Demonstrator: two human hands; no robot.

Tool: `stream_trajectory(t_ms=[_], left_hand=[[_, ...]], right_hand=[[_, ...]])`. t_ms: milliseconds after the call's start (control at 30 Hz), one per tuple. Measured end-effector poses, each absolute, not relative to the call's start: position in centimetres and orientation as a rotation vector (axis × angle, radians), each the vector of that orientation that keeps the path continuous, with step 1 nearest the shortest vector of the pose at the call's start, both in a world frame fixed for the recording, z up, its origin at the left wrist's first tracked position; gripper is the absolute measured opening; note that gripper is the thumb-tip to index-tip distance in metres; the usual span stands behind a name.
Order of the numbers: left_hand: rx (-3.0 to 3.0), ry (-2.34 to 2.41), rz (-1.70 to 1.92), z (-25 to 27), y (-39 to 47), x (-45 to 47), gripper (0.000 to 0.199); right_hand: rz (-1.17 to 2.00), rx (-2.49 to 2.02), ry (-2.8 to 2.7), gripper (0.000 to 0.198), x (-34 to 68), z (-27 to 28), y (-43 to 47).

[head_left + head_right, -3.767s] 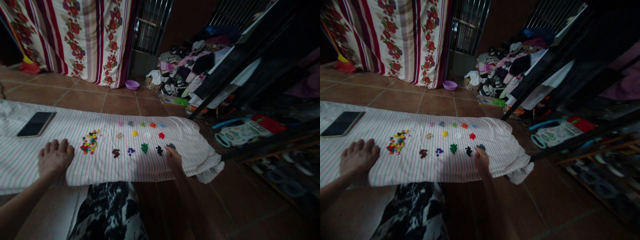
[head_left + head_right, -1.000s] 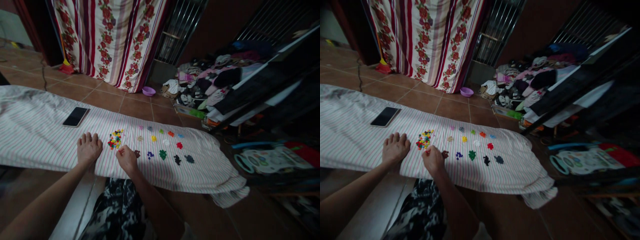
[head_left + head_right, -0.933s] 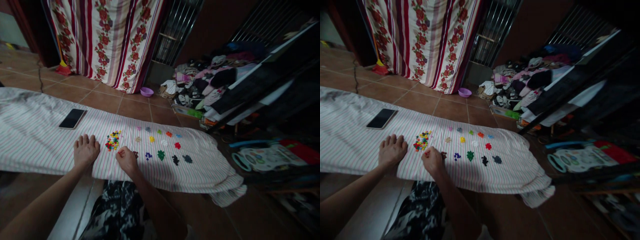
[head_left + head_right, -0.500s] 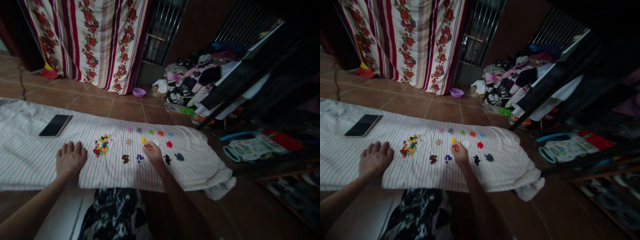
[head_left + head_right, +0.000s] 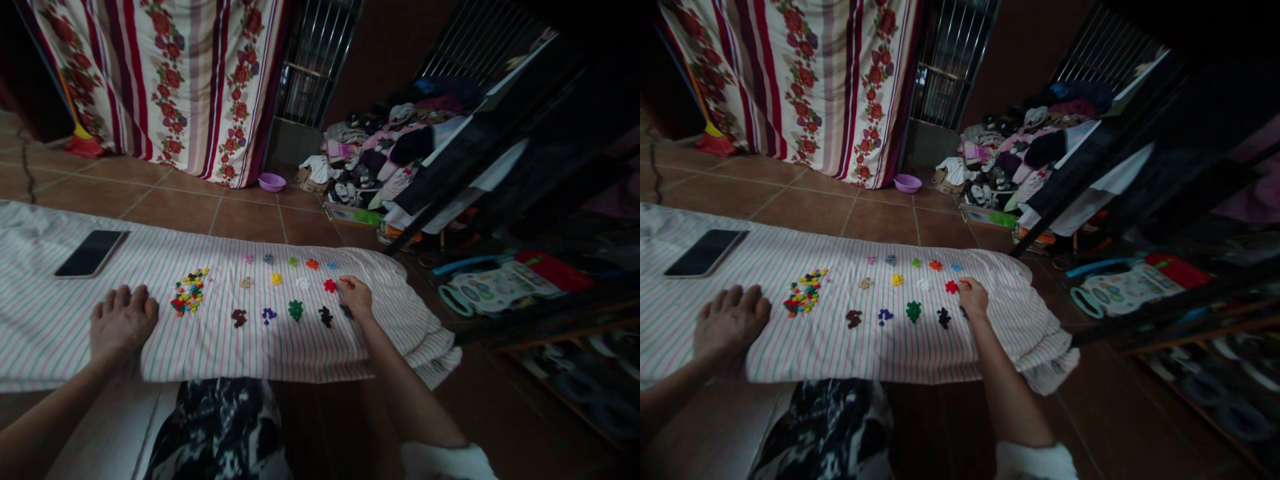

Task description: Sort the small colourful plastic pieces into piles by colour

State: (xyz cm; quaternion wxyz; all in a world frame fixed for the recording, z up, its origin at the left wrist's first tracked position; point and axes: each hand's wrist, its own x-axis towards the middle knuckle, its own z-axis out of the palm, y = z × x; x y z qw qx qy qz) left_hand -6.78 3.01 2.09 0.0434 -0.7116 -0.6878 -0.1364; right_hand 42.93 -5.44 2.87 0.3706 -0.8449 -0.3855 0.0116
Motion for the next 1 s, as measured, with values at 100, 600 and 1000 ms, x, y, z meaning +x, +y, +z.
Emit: stream_trajectory(t_ms=[100,600,1000], left_hand=[[-2.176,-2.122,-0.373,2.1,3.0,-6.7,0.049],[-2.212,-2.095,-0.295,3.2,2.7,-6.5,0.053],[-2.139,-2.133,-0.254,2.4,3.2,-6.6,0.047]], right_hand=[[0.025,-2.219,-1.010,0.022,44.1,2.6,-5.0],[0.078,-2.291,-1.184,0.030,44.8,1.0,-3.6],[0.022,-2.189,-1.189,0.028,43.4,2.1,-4.2]])
